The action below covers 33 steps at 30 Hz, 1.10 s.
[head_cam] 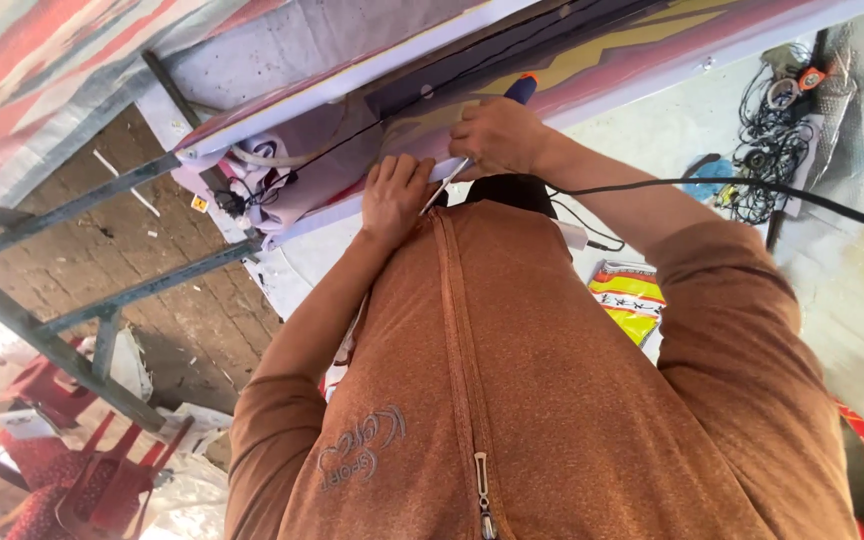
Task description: Repairing or assembling a light fixture sign using a screwdriver to secure internal components and adjust wiring.
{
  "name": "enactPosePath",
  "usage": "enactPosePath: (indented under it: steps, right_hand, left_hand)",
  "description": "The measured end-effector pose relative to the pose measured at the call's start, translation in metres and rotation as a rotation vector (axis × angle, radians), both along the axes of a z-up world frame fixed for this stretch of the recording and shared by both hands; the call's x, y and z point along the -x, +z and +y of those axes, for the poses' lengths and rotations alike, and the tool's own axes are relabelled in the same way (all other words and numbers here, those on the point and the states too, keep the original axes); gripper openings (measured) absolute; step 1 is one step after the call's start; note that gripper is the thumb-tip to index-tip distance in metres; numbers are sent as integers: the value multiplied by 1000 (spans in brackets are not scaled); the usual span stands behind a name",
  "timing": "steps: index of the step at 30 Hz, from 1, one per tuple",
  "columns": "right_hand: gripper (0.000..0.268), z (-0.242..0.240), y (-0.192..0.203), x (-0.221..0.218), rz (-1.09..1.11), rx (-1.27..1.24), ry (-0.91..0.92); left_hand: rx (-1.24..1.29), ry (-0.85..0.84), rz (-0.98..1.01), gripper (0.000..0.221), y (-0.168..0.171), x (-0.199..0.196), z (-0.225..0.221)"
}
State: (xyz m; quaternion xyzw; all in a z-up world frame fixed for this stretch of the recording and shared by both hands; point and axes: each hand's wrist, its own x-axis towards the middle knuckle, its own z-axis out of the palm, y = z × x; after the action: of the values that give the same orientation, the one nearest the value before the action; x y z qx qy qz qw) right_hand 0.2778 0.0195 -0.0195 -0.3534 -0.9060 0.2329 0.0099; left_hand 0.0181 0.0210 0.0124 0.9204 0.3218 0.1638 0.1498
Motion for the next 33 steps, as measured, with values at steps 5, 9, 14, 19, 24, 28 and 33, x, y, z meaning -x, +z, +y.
enactPosePath:
  steps: [5,9,14,19,24,28,33]
  right_hand:
    - [29,-20,46,4,27,-432,-115]
    - [35,-25,5,13,13,-502,-157]
    - [49,-8,-4,13,119,-214,-103]
    - [51,-5,8,6,171,-144,-190]
    - [13,5,70,-38,195,-322,-398]
    - [51,4,102,-80,4,-603,-618]
    - [49,-17,100,-93,-107,-483,-732]
  left_hand:
    - [-79,-9,91,25,3,0,1]
    - [-47,-18,106,26,-2,-2,3]
    - [-53,-25,89,6,-3,0,5]
    - [-31,-56,72,11,-2,2,7]
    - [-47,-5,71,28,-6,2,2]
    - [-9,-13,75,26,-7,3,1]
    - [54,-26,69,24,-6,-3,2]
